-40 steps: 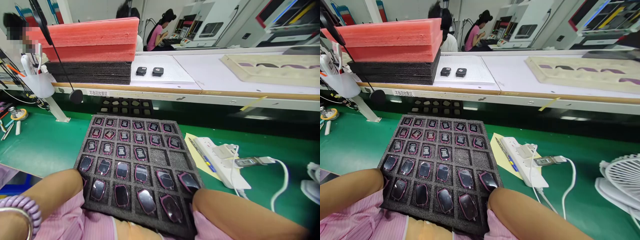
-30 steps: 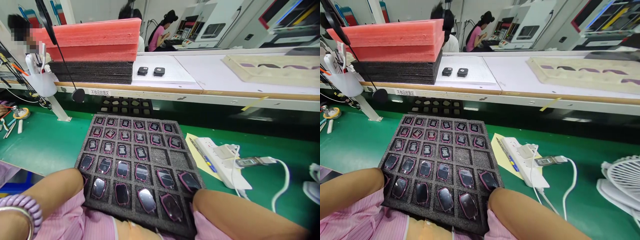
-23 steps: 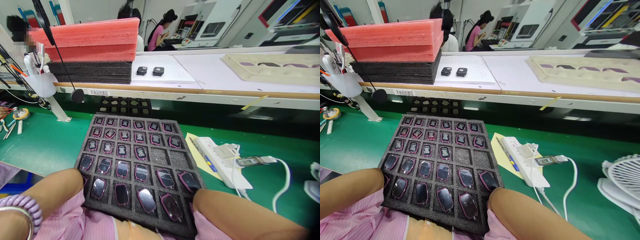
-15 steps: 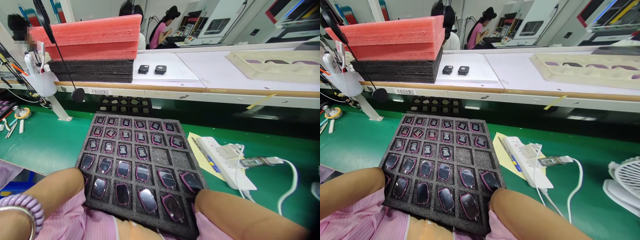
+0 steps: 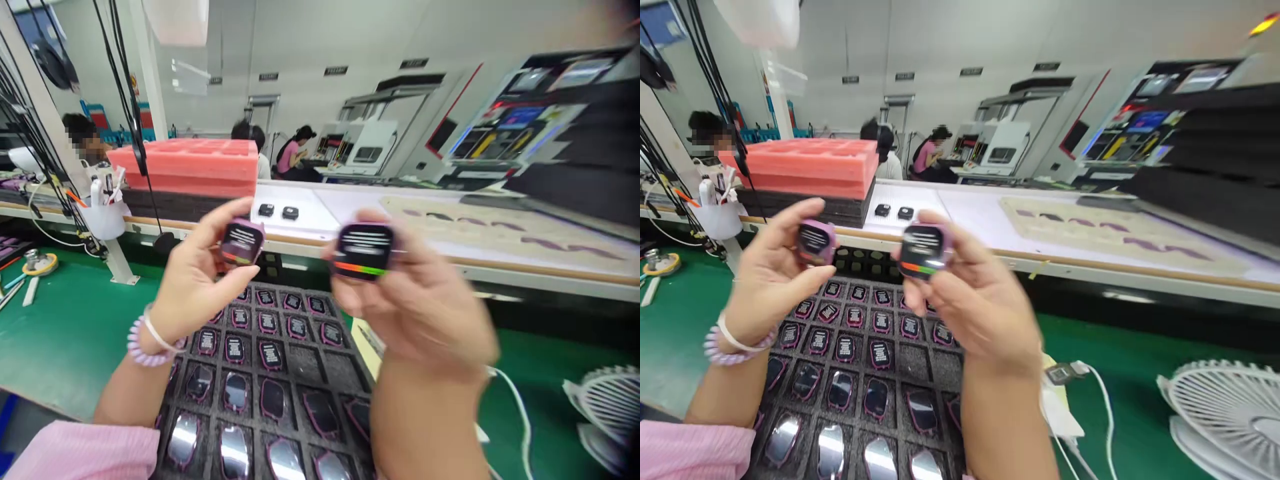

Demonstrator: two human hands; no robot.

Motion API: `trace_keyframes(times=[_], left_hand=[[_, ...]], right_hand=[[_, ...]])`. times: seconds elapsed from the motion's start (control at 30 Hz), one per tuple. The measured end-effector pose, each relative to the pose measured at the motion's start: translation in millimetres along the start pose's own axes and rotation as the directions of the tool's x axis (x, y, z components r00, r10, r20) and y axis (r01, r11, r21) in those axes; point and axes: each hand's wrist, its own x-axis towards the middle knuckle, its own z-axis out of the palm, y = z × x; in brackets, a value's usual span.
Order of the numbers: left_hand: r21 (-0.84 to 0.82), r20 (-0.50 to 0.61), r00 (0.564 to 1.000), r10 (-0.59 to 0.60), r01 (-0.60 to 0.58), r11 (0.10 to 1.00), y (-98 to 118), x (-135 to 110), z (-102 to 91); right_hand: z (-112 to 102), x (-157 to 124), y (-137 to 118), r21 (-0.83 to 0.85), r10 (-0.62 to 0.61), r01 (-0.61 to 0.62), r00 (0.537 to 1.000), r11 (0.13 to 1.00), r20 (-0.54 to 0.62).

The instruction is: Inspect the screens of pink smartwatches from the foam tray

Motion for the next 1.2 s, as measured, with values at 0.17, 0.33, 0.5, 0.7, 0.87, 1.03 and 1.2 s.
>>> trace_keyframes(times=[0.17, 0.33, 0.5, 0.7, 0.87, 1.03, 1.2], left_hand=[[-0.059, 0.105, 0.993, -0.051, 0.058, 0.997, -34, 19, 17.4], [-0.116, 0.084, 0.992, -0.095, 0.104, 0.988, -43, 21, 19.7], [-0.192, 0.135, 0.981, -0.141, 0.165, 0.967, -43, 20, 23.2], [-0.245, 0.142, 0.972, -0.188, 0.218, 0.945, -47, 21, 24.3], [-0.23, 0.136, 0.972, -0.193, 0.221, 0.948, -49, 21, 24.9], [-0.229, 0.115, 0.97, -0.216, 0.238, 0.944, -53, 23, 24.1], [-0.246, 0.085, 0.973, -0.215, 0.23, 0.942, -60, 29, 20.8]], right_hand=[[12, 31, 15, 0.106, 0.077, -0.09, 0.99, 0.99, 0.12], [10, 33, 27, 0.098, 0.052, -0.061, 0.995, 0.993, 0.087], [11, 35, 27, 0.09, 0.052, -0.057, 0.997, 0.994, 0.052], [13, 40, 33, 0.091, 0.025, -0.025, 1.0, 0.995, 0.007], [15, 42, 36, 0.06, 0.002, 0.0, 0.999, 0.998, -0.036], [14, 43, 39, 0.035, -0.014, 0.015, 0.999, 0.999, -0.035], [12, 47, 44, 0.048, -0.025, 0.026, 0.999, 0.998, -0.035]])
